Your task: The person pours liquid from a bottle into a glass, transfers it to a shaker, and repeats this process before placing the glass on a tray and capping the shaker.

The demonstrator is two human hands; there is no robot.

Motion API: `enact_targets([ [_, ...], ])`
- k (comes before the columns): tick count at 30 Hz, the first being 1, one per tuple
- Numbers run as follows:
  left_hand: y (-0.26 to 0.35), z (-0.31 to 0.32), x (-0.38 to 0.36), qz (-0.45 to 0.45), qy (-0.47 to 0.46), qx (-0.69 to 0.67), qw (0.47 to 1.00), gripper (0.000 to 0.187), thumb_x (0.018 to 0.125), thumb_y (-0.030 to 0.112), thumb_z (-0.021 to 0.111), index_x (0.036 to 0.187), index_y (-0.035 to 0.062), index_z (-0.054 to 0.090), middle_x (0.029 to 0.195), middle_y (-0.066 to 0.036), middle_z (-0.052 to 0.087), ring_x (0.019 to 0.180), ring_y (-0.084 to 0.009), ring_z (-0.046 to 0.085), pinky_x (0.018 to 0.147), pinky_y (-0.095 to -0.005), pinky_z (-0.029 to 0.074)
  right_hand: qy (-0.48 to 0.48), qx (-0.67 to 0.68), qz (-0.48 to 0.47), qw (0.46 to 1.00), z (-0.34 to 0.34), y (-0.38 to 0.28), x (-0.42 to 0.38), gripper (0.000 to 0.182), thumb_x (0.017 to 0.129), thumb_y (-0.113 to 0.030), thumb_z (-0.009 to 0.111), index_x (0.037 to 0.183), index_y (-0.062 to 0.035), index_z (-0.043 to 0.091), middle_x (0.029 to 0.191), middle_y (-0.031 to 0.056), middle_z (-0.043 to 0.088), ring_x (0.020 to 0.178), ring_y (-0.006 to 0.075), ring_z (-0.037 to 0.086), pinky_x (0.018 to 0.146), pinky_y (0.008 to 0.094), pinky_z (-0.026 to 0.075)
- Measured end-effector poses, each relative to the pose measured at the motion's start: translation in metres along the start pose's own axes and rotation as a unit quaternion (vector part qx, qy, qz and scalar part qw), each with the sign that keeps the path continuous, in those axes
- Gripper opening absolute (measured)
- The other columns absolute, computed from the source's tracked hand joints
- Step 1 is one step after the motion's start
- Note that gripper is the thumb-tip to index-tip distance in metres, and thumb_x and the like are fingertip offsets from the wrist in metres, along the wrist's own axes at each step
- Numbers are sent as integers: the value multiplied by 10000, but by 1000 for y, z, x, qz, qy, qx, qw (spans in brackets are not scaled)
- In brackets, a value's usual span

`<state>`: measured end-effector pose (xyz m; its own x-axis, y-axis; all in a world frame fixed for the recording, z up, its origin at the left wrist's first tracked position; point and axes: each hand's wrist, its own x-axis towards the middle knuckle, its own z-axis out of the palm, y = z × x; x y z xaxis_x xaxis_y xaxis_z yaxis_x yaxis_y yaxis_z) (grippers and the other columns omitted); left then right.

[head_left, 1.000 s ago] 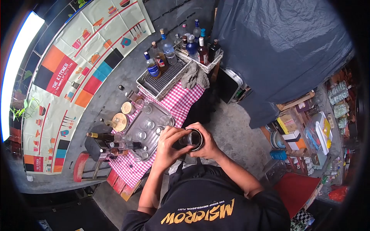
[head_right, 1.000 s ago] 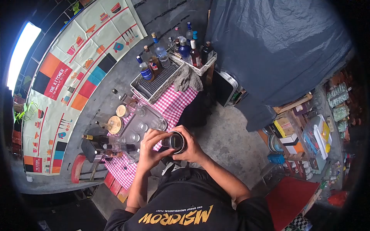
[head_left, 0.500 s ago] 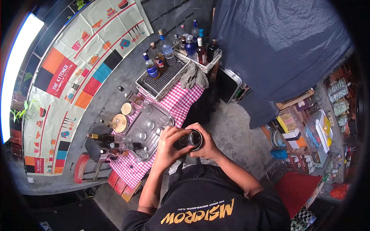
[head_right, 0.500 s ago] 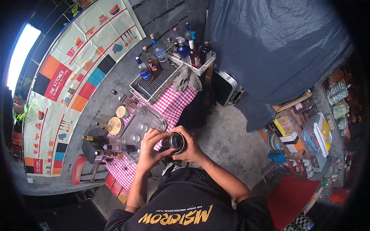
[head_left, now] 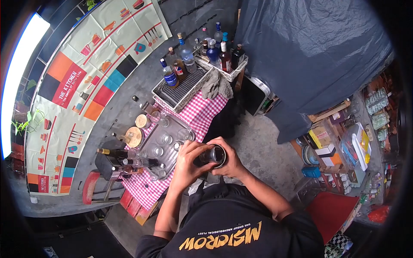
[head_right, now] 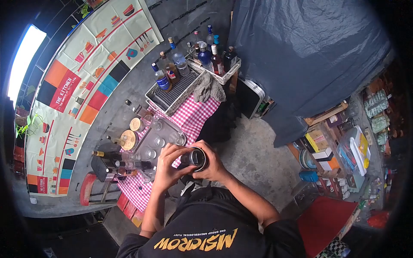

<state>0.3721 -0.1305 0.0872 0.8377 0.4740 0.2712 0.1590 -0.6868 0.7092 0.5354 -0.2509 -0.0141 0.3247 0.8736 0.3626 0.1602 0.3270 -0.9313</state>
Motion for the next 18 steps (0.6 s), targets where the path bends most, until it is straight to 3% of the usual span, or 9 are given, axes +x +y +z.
enact_targets([
  [3, 0, 0, 1, 2, 1, 3, 1000, 556, 716, 182, 991, 1233, 64, 823, 1079, -68, 748, 1028, -295, 634, 959, -431, 497, 0, 18, 8, 1000, 1, 1, 0, 919, 605, -206, 971, 1420, -16, 591, 1295, 130, 632, 1235, 300, 660, 1089, 429, 524],
  [6, -1, -1, 1, 2, 0, 6, 1000, 558, 717, 189, 991, 1235, 66, 823, 1077, -66, 744, 1028, -292, 631, 960, -429, 494, 1, -3, -11, 1000, 0, 1, 2, 856, 650, -200, 958, 1404, -18, 596, 1280, 119, 638, 1215, 263, 679, 1057, 388, 541],
  [18, -5, 2, 4, -3, -5, 3, 1000, 564, 717, 193, 990, 1241, 70, 821, 1090, -65, 743, 1047, -291, 635, 970, -431, 481, 5, -1, -19, 1000, -2, 0, 6, 840, 645, -178, 944, 1394, -16, 598, 1272, 127, 641, 1209, 278, 681, 1054, 392, 542],
])
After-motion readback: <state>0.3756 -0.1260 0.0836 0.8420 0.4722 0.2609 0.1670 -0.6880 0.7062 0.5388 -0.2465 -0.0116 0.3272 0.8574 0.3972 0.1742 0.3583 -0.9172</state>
